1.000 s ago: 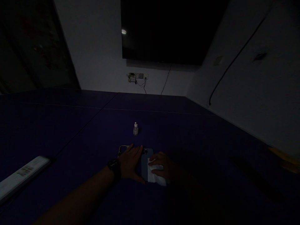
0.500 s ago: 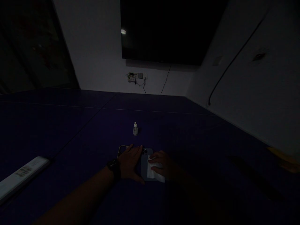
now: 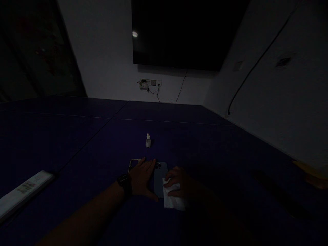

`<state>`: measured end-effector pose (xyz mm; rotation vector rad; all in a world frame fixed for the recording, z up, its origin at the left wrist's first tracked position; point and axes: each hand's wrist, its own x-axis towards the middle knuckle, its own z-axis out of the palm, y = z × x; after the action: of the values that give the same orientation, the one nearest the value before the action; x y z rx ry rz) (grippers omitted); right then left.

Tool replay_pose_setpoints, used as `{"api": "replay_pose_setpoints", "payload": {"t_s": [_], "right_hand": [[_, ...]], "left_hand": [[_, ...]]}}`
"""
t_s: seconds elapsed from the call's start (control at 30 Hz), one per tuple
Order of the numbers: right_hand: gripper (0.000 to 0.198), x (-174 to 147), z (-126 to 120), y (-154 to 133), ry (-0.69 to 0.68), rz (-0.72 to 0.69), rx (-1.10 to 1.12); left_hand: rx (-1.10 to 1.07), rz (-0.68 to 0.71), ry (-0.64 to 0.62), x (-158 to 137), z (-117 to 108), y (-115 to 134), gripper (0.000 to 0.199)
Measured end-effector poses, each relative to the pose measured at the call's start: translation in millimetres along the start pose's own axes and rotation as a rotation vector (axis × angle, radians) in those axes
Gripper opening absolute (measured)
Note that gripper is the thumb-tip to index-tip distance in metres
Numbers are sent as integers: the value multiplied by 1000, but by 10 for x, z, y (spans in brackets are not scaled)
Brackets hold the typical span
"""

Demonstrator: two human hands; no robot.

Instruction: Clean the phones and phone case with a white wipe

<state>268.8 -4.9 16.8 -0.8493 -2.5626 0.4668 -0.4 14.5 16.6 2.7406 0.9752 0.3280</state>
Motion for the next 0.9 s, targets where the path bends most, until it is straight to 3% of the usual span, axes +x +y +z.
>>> {"api": "replay_pose_setpoints", "payload": {"t_s": [0.2,0.3,0.47,0.7,0.9], "right_hand": [[23,19,15,-16,53,125,-162],[25,41,25,-65,40,104,-227],[29,71,61,-209,-17,23,-146],[46,147,243,-288,70,107,-102],[42,125,117,-417,-75,-70,12]], "left_hand": [[-2,18,39,2,19,-6,144],[-6,20,45,6,18,-4,144],[-7,17,23,13,11,1,142],[-8,30,35,4,25,-18,142],[-4,25,44,21,73,-53,142]]}}
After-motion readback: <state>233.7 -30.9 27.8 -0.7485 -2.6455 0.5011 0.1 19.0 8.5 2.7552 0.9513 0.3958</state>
